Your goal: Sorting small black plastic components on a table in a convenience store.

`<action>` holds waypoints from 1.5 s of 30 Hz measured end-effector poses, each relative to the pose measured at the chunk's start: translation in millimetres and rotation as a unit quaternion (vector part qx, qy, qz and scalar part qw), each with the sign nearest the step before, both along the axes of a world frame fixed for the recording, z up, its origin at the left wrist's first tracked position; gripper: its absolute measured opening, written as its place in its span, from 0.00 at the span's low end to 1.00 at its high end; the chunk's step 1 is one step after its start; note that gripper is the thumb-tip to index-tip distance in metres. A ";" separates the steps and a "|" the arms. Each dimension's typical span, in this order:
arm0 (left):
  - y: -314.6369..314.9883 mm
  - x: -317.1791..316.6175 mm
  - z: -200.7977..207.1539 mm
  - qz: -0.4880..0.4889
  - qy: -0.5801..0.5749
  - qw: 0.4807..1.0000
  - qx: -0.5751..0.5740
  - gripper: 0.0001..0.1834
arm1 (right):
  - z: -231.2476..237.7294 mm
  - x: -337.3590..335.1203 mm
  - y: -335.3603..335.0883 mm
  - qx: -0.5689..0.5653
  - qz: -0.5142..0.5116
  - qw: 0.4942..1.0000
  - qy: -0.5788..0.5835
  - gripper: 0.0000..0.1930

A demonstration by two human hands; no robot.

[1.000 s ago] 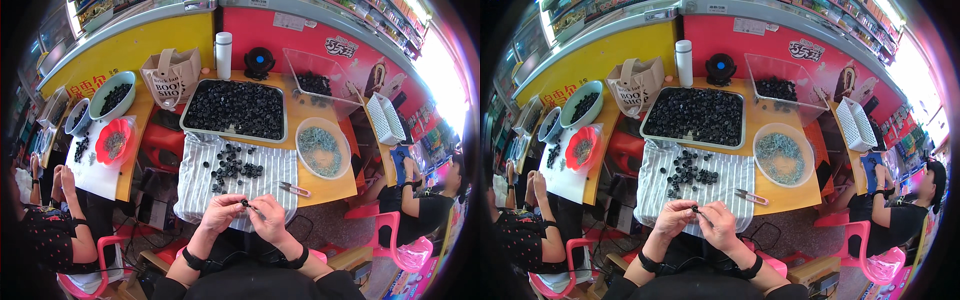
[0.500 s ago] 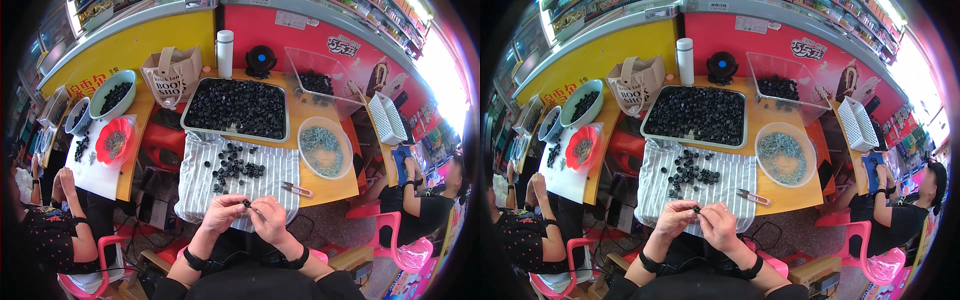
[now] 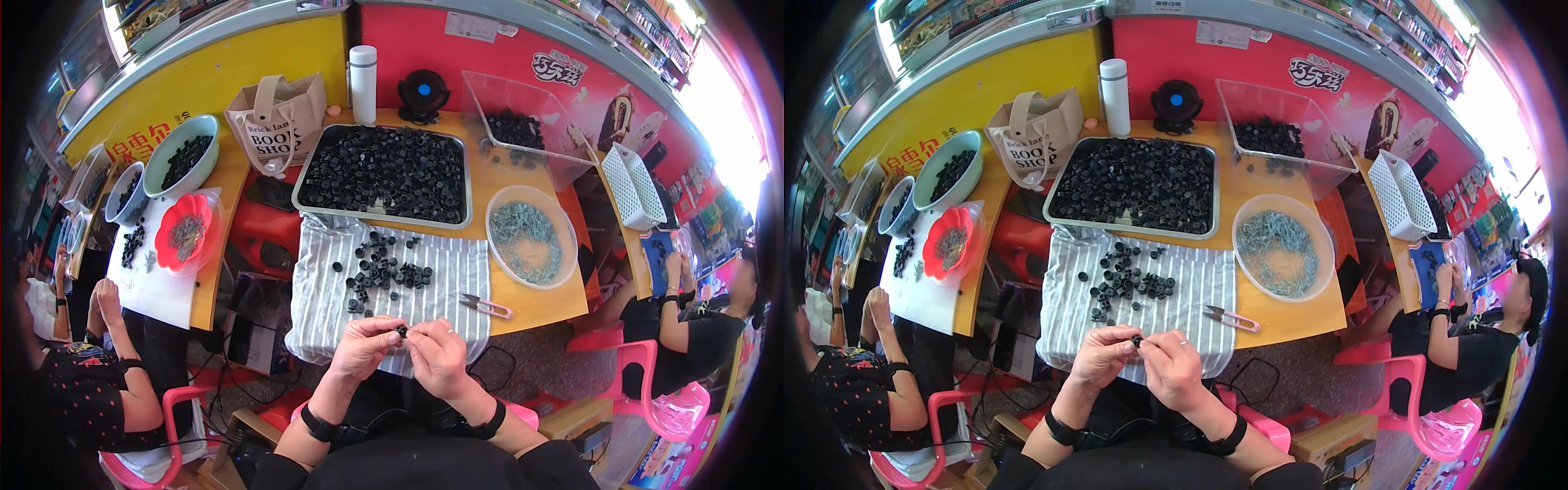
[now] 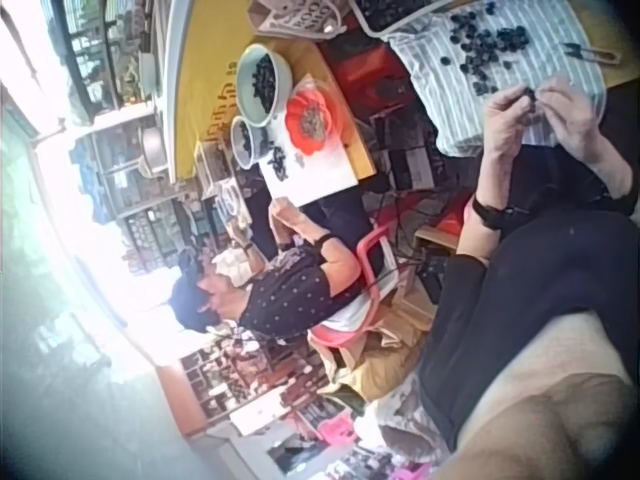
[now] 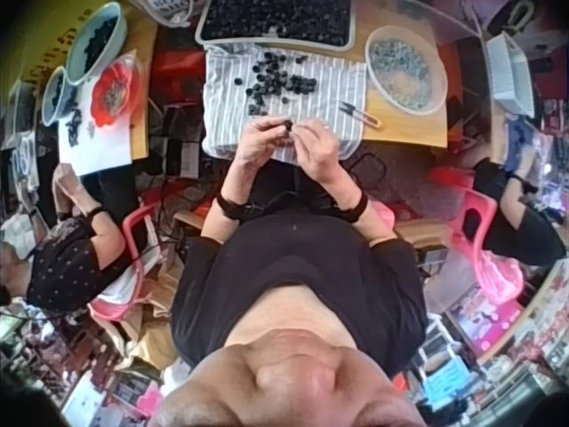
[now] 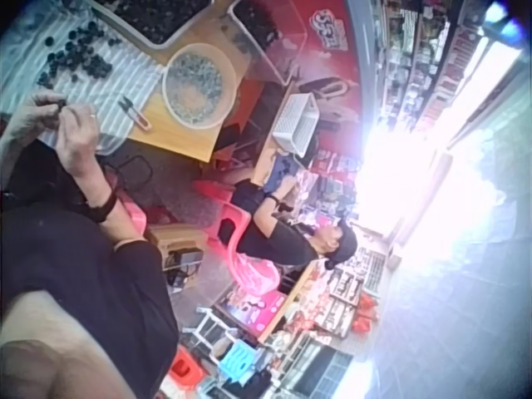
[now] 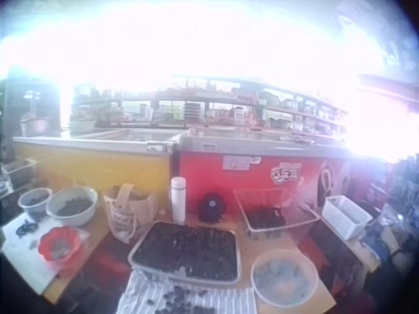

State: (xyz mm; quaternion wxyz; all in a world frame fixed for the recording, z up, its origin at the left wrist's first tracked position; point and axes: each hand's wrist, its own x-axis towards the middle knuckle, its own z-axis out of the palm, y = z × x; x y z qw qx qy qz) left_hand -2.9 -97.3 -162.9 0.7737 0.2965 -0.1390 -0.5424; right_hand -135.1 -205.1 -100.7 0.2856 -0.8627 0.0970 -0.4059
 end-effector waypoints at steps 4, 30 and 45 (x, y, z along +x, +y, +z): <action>-0.3 -0.3 -0.2 0.002 -0.013 1.000 -0.003 0.12 | 3.4 -0.9 0.8 -0.011 0.002 1.000 0.011 0.12; -0.5 -0.7 2.5 -0.006 0.005 1.000 -0.007 0.12 | -2.7 -2.6 0.1 -0.029 0.000 1.000 -0.010 0.16; -0.8 -1.2 0.1 -0.004 -0.023 1.000 -0.008 0.13 | -5.8 0.5 3.1 -0.029 -0.020 0.999 -0.027 0.13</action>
